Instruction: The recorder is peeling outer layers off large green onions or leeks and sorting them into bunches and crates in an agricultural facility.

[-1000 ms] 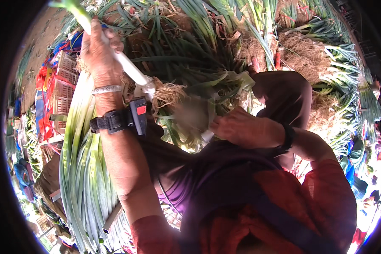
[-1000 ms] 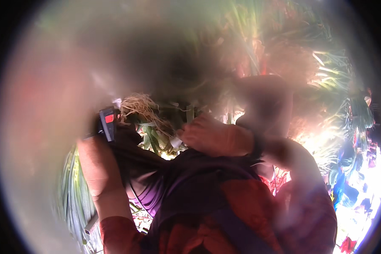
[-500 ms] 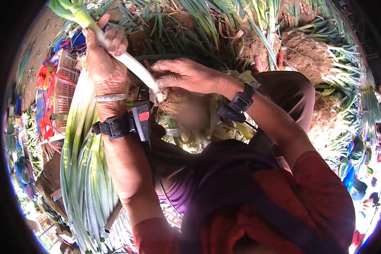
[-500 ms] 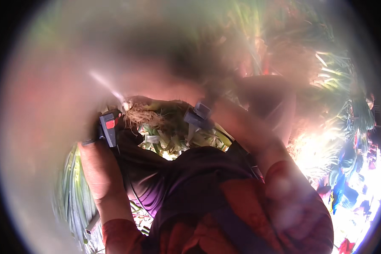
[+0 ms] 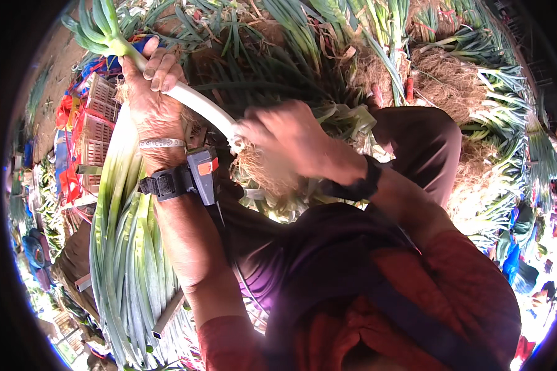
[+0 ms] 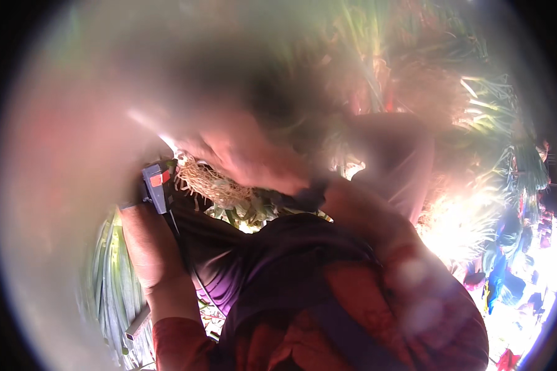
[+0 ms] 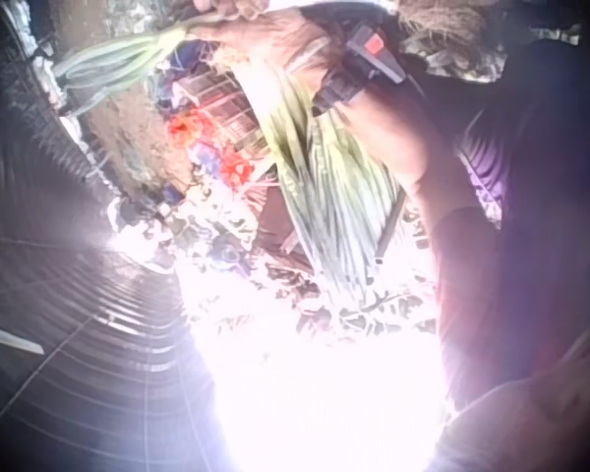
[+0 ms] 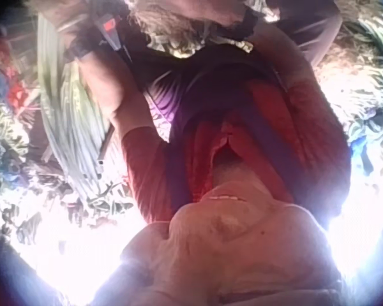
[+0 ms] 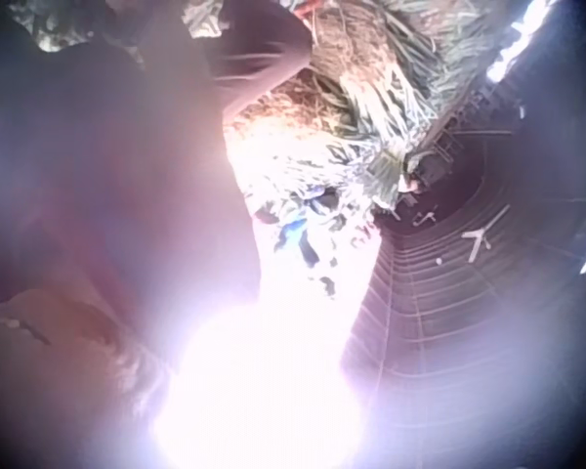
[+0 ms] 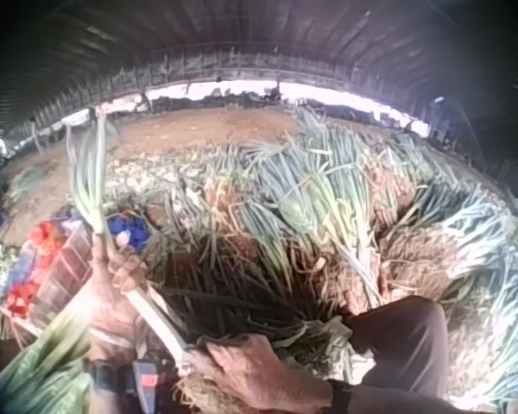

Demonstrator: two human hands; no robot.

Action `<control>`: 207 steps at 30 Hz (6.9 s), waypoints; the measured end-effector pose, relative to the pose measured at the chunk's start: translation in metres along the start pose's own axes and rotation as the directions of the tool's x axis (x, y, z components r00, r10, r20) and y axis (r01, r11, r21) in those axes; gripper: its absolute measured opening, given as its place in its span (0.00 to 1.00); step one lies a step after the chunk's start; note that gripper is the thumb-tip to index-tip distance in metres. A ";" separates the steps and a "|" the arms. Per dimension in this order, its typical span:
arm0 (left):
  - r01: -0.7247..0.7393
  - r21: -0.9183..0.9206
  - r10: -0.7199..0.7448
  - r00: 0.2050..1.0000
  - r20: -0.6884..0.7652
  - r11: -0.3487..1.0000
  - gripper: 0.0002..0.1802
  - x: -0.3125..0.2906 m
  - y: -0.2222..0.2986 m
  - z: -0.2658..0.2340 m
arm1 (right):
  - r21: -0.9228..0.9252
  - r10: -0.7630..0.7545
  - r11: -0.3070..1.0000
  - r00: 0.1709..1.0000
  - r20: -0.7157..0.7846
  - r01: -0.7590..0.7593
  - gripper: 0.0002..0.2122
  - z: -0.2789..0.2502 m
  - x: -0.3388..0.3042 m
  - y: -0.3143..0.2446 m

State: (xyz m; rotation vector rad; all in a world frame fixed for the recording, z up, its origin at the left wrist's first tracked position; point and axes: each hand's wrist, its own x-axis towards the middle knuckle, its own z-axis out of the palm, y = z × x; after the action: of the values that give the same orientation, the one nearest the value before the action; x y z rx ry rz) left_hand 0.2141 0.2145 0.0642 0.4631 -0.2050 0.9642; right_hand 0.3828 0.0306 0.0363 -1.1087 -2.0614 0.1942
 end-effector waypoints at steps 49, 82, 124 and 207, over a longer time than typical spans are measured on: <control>-0.180 0.619 0.515 0.748 -0.418 0.764 0.15 -0.016 -0.030 0.036 | 0.407 0.617 0.647 0.756 0.217 -0.645 0.11 0.035 -0.083 -0.017; 0.529 0.272 0.471 0.845 -0.254 -0.803 0.18 -0.218 0.177 0.015 | -0.307 0.114 0.944 0.749 0.653 0.124 0.13 0.296 0.227 0.088; 0.686 0.015 0.457 0.500 -0.736 -0.727 0.20 -0.306 0.278 0.071 | 0.137 -0.385 0.921 0.809 0.443 0.364 0.04 0.268 0.214 0.070; 0.834 0.467 0.320 0.547 -0.774 -0.295 0.23 -0.249 0.245 0.050 | -0.698 0.313 0.716 0.888 0.338 0.014 0.15 0.098 0.184 0.239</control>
State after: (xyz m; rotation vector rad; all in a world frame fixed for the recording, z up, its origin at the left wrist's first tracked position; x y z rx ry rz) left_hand -0.1262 0.1242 0.0869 1.5162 1.7570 0.3143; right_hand 0.4105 0.3380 -0.0383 -1.8328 -2.5296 -0.3148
